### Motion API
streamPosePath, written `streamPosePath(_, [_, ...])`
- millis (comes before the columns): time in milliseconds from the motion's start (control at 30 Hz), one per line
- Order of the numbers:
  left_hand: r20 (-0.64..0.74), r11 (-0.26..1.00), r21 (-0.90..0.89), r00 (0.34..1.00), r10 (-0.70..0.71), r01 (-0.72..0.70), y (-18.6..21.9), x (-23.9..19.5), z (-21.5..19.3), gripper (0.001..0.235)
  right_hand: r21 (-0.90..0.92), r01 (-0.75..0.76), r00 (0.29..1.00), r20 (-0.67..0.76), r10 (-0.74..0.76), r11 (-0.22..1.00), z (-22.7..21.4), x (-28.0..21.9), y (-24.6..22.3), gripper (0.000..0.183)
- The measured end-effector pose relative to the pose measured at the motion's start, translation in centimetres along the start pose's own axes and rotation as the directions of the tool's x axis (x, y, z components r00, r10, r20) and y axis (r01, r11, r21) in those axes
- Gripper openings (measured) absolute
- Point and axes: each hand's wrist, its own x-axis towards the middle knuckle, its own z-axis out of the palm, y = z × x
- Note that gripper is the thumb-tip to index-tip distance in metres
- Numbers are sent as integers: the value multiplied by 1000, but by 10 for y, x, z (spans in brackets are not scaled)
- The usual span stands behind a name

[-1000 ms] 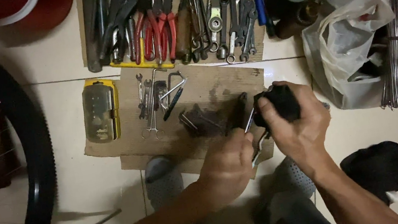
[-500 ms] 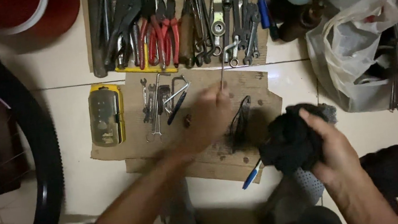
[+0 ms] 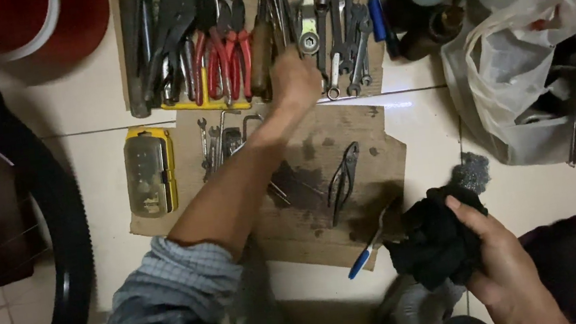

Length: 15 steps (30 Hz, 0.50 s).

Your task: The person sits on the floor and wipes various metal tools, including wrenches, pliers, and screwdrivers, with a black cloth. The person picks up each tool from a cardboard sheet, cleans it, and places it back down.

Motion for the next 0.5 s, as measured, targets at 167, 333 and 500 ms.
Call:
streamPosePath(167, [-73, 995, 54, 993, 93, -89, -2, 31, 1, 42, -16, 8, 1000, 24, -8, 1000, -5, 0, 1, 31])
streamPosePath(333, [74, 607, 783, 989, 130, -138, 5, 33, 6, 40, 38, 10, 993, 115, -14, 999, -15, 17, 10, 37])
streamPosePath(500, [-149, 696, 630, 826, 544, -345, -22, 2, 5, 70, 18, -3, 998, 55, 2, 1000, -8, 8, 5, 37])
